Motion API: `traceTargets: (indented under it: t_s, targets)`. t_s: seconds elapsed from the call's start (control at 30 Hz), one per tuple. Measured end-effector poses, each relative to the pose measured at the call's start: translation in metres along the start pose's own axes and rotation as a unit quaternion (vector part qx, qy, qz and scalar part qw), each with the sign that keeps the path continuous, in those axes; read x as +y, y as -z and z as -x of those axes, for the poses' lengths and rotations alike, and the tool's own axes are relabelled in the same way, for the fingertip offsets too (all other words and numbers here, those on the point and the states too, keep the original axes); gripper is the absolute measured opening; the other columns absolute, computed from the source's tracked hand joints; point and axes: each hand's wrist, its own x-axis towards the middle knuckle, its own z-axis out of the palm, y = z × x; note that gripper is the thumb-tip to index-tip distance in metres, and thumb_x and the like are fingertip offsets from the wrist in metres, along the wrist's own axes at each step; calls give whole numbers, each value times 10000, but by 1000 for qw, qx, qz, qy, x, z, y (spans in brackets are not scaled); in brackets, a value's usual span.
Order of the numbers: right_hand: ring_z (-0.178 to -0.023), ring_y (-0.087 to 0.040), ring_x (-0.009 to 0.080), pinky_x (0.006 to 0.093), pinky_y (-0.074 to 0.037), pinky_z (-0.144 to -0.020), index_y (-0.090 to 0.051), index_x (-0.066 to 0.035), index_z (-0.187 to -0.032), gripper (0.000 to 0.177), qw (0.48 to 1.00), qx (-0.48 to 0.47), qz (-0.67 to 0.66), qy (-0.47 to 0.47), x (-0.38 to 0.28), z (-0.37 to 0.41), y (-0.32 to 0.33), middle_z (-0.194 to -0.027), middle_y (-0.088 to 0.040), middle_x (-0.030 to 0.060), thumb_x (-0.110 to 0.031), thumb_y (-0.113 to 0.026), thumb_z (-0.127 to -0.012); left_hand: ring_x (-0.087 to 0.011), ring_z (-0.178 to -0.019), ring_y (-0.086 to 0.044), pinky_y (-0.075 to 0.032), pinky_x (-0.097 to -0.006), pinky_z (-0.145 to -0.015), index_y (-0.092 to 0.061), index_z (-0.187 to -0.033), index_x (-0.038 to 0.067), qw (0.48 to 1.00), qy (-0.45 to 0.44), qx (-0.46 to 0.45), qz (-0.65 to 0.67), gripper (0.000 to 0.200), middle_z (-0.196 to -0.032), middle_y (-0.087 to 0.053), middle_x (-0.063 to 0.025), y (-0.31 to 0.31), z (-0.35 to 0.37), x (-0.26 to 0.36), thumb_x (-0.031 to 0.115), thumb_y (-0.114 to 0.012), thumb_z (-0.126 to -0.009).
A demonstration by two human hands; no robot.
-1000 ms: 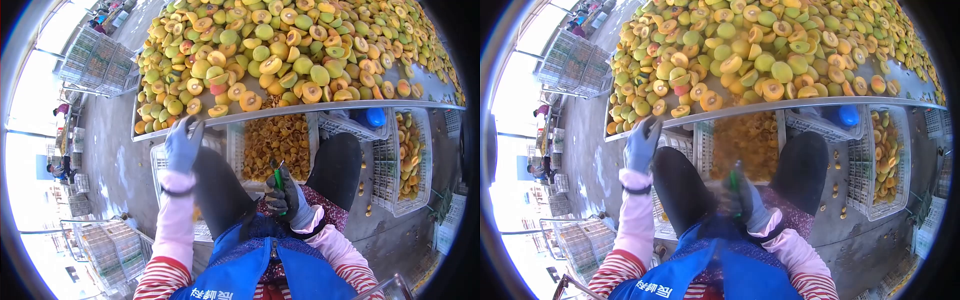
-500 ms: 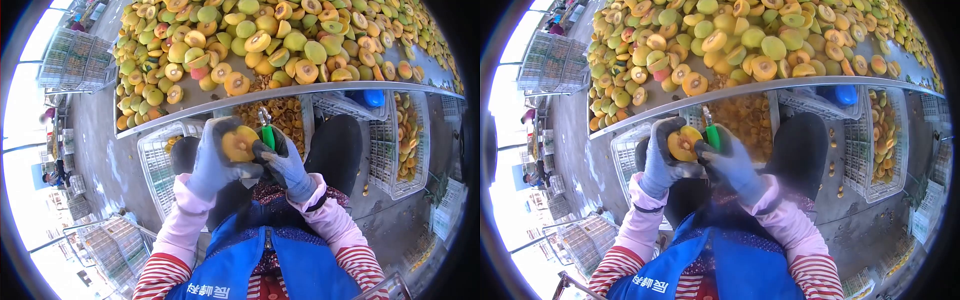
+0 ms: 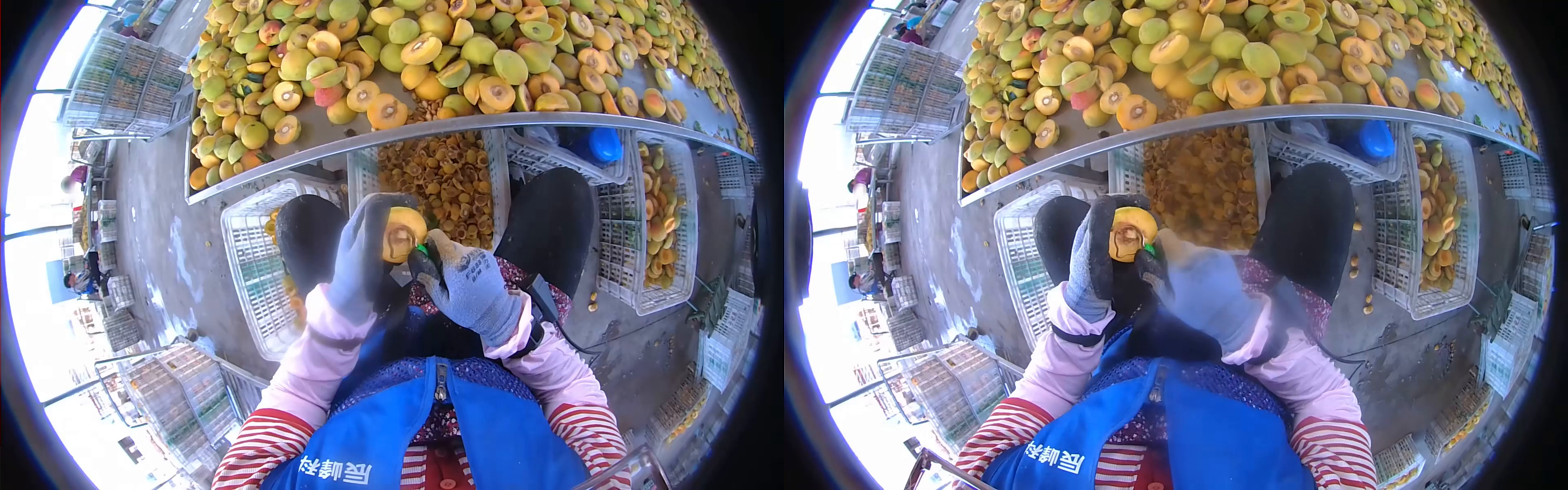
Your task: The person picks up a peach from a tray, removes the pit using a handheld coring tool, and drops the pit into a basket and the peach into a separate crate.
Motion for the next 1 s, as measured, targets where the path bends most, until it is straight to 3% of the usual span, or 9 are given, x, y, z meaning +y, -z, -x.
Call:
traceTargets:
  t_s: [0.07, 0.27, 0.37, 0.5, 0.6, 0.7, 0.77, 0.87, 1.0]
  targets:
    - [-678, -608, 374, 451, -462, -595, -494, -40, -1000, 301, 1000, 11, -8, 11, -1, 5, 0, -694, -595, 175, -184, -631, -775, -268, -783, -590, -490, -312, -686, -532, -1063, -9, 980, -151, 7, -131, 309, -938, -574, -146, 0, -1, 8, 5, -626, -769]
    - [-678, -595, 384, 457, -457, -605, -467, -40, -1034, 387, 999, 41, -6, 28, 12, 20, -18, -733, -593, 184, -187, -670, -738, -210, -772, -578, -474, -280, -688, -564, -1014, -29, 996, 20, 61, 55, 165, -931, -588, -136, -11, 14, 30, 21, -558, -857]
    - [-700, -586, 404, 430, -442, -589, -467, 15, -1086, 366, 999, -20, -40, 2, 16, 27, -19, -743, -574, 207, -157, -586, -786, -160, -788, -567, -465, -266, -687, -577, -994, -40, 998, -1, 62, 3, 151, -885, -594, -118, -17, 15, 49, 63, -523, -897]
    - [-720, -601, 378, 394, -453, -614, -488, 19, -1050, 322, 981, 49, -188, 31, 16, 37, -23, -753, -582, 193, -154, -565, -789, -127, -807, -560, -452, -248, -712, -586, -996, -43, 989, -92, 46, -107, 182, -856, -596, -88, -21, 10, 68, 103, -517, -912]
    - [-707, -606, 345, 375, -456, -626, -497, 23, -1039, 300, 966, 41, -255, 21, 22, 34, -22, -760, -590, 179, -143, -550, -794, -132, -817, -568, -455, -254, -718, -577, -1037, -42, 999, -1, -17, 45, 216, -887, -596, -84, -23, 4, 59, 128, -528, -913]
    - [-742, -602, 343, 384, -461, -672, -492, 18, -1087, 331, 979, -6, -205, -12, 31, 36, -14, -824, -595, 188, -148, -554, -808, -143, -838, -573, -472, -294, -697, -550, -1104, -43, 946, 198, -159, 203, 274, -931, -593, -82, -7, -9, 55, 148, -553, -906]
    - [-843, -604, 374, 408, -473, -761, -471, 6, -1192, 419, 988, -53, -140, -29, 32, 37, -14, -944, -598, 218, -165, -580, -826, -129, -787, -561, -460, -273, -674, -566, -1072, -51, 973, 114, -162, 115, 258, -876, -593, -66, -9, -4, 33, 143, -557, -902]
    - [-678, -581, 207, 305, -462, -638, -514, -7, -1049, 241, 921, -4, -386, -52, 31, 38, -34, -731, -578, 59, -164, -530, -868, -109, -718, -542, -438, -238, -640, -586, -1028, -59, 962, 199, -50, 178, 224, -798, -589, -54, -26, 0, 41, 120, -552, -897]
    - [-487, -478, 129, 242, -407, -444, -531, -62, -975, 255, 755, 2, -639, -146, 20, 44, -38, -615, -503, 24, -309, -474, -950, -96, -692, -533, -424, -214, -635, -601, -999, -59, 983, 74, -32, 164, 199, -773, -595, -47, -38, -2, 39, 103, -535, -902]
